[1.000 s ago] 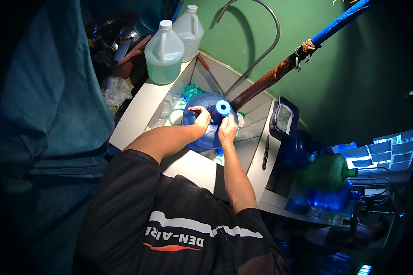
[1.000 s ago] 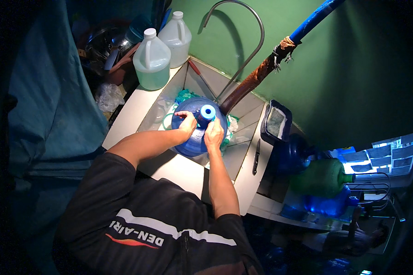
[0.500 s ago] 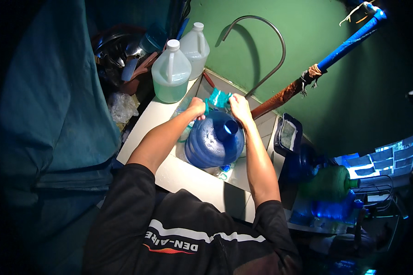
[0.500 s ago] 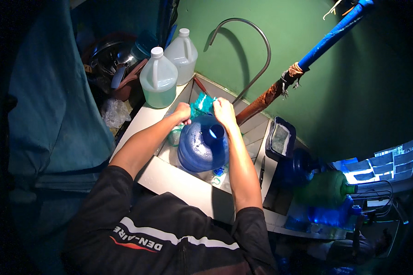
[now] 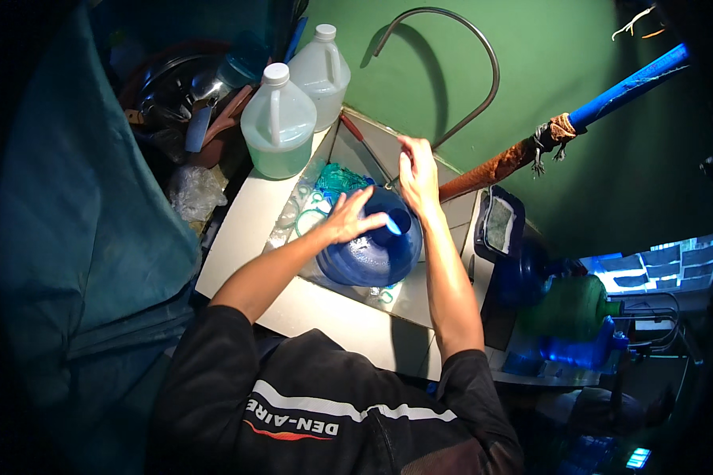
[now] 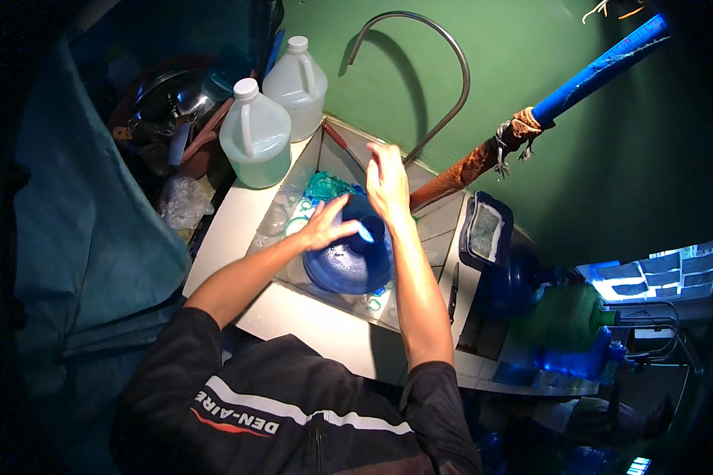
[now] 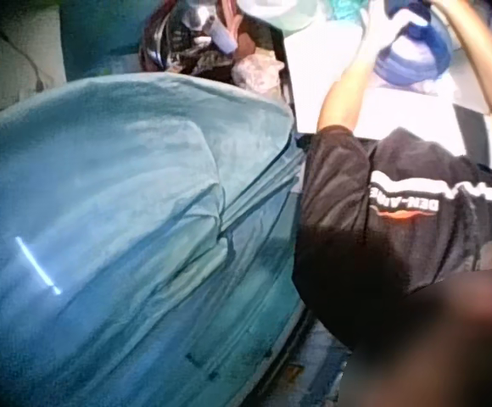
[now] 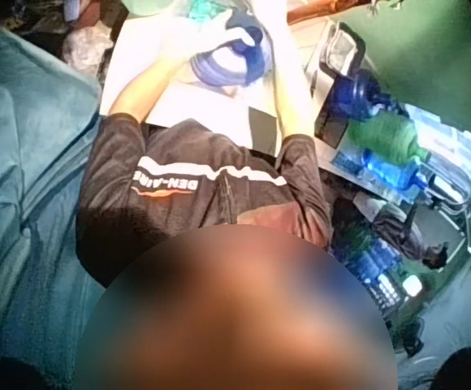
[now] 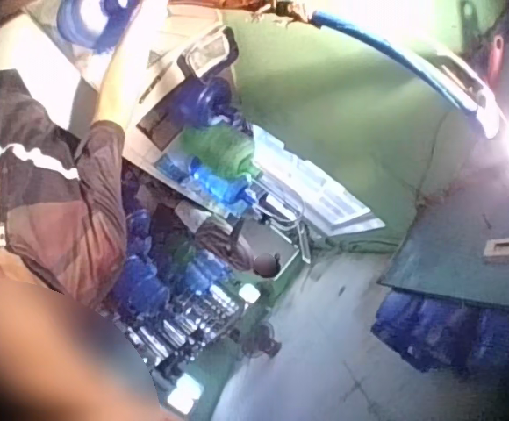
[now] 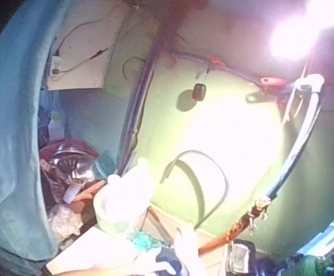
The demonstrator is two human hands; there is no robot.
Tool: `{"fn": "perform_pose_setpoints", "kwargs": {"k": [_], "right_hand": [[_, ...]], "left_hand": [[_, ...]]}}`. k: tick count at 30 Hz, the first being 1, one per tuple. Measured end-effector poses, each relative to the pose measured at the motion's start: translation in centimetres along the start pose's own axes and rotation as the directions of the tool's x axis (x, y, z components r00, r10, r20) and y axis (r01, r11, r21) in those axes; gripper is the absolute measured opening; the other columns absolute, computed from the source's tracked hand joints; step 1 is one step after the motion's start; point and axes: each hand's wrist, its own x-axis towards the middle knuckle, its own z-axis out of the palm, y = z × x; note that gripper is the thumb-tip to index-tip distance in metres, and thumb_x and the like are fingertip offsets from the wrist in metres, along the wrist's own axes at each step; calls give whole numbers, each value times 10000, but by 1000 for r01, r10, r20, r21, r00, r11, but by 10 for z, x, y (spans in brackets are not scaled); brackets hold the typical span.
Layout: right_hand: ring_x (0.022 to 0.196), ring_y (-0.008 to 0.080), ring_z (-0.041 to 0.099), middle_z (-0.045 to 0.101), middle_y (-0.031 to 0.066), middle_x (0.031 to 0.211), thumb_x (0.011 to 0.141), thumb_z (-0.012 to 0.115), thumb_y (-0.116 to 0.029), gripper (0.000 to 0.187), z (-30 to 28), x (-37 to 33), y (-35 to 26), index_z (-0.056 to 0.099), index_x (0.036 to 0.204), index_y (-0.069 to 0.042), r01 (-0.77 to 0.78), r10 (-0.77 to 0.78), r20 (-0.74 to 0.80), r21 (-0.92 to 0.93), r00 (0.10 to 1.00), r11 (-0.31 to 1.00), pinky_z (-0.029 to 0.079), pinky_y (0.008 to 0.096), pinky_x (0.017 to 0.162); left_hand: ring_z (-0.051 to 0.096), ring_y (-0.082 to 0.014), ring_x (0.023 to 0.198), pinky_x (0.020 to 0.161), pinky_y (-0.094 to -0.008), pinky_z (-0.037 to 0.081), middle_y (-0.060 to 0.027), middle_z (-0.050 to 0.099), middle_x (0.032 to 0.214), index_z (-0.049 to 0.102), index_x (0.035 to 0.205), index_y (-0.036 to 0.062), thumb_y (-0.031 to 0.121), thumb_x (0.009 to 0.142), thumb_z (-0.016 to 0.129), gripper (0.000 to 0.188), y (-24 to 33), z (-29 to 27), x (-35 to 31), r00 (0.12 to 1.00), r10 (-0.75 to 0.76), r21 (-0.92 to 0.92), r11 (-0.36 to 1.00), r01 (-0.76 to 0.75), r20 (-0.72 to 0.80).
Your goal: The person scrubs the interior of large green and blue water dispenser jugs using a long-handled brush at a sink. They rinse the jugs under running water, shake them to remove excess water, and place them aside. The process is repeated for multiple jugs.
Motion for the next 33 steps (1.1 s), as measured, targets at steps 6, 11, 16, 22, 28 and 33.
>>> {"fn": "perform_pose_setpoints", "kwargs": {"k": [6,11,16,22,28,33], "right_hand": [[1047,256,557,557,119,1200,715,876,-192,735,-9,-93,21,471,1295,8,-305,196,-663,-52,723,951,420,373,966],[974,172,633,676,62,1017,863,761,-432,522,-3,-84,72,658,1158,-15,-684,718,184,528,671,503,485,321,897],[710,239,702,717,90,741,855,745,-384,370,-1,-84,40,733,837,-15,-475,473,-57,-41,879,879,542,375,691],[645,343,690,700,135,722,776,723,-461,306,-7,-91,24,753,865,-169,-24,188,199,-625,962,781,563,443,621],[480,326,625,611,136,527,840,675,-505,510,-7,-88,14,683,600,-56,-61,78,5,-564,997,823,518,428,520],[707,343,671,677,161,729,799,684,-567,567,-24,-102,6,720,831,-2,-90,49,-101,-452,994,888,528,467,684]], "left_hand": [[396,-354,1402,1208,-576,78,-148,581,1344,399,1476,64,533,677,841,1027,-6,20,-4,979,187,-42,982,-184,77],[654,-206,891,875,-385,507,-82,686,945,628,1069,54,283,657,868,529,32,37,31,959,254,-359,913,-194,128],[657,-401,993,851,-437,504,-184,695,1011,622,1060,43,171,811,666,284,59,78,27,770,-200,-447,886,-121,-605],[650,-271,1071,978,-407,489,-153,689,1143,636,1165,27,254,737,812,516,20,98,40,958,287,-360,895,-263,14],[635,-267,1109,973,-391,496,-159,667,1210,599,1259,59,247,810,735,506,31,99,38,922,323,-59,938,-342,-211],[640,-145,931,855,-333,528,-90,705,1028,620,1139,22,100,755,770,420,53,96,34,926,80,-600,741,-303,-368]]}}
